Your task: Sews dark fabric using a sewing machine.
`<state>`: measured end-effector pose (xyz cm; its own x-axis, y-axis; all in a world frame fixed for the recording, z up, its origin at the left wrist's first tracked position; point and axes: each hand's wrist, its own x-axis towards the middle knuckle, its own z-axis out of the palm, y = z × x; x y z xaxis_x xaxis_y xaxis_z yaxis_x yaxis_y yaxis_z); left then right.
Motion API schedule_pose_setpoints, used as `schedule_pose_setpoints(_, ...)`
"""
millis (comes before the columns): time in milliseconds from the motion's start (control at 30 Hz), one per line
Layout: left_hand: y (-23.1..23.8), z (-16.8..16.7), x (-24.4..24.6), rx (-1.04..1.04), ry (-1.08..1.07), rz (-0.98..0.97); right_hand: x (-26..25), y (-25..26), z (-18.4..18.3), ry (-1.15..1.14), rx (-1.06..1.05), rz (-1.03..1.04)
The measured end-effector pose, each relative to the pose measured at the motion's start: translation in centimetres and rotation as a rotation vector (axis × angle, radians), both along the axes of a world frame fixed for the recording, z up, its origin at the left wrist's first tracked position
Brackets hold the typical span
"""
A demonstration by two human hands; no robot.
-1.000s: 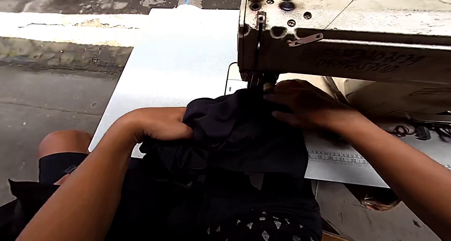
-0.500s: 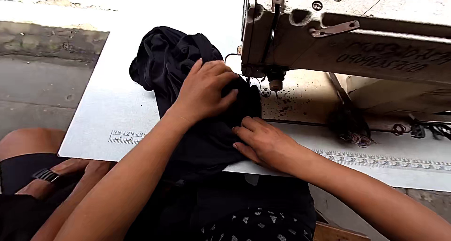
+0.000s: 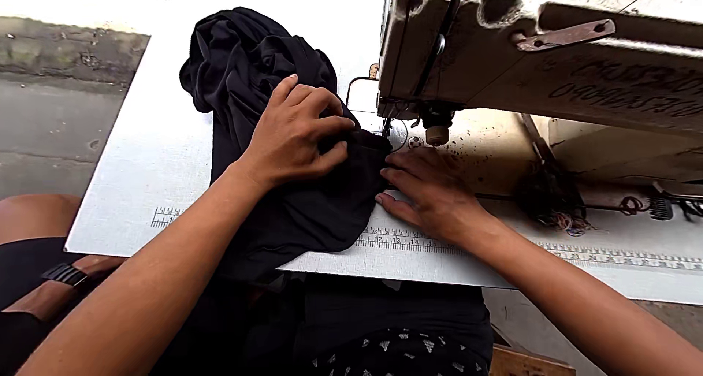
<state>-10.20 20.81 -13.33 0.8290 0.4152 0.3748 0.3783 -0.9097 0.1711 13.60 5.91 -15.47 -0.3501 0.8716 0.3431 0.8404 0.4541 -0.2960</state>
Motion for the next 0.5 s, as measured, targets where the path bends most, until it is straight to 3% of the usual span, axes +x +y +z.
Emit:
schedule_pose_setpoints(67,-1.4,0.6,1.3,0.021,-0.124,-0.048,-0.5,0.0,-0.1,-0.012,0.018,-0.024)
schedule_pose_setpoints(200,-2.3,-0.8,3.1,0.048,-0.031,-0.137,-1.0,-0.7,-0.1,-0.068,0.063,-0.038)
schedule_pose_setpoints(500,-0.8,-1.5,3.0,0.070,-0.029,-0.126,-1.3,-1.3,-0.9,-0.052,0.086,-0.036)
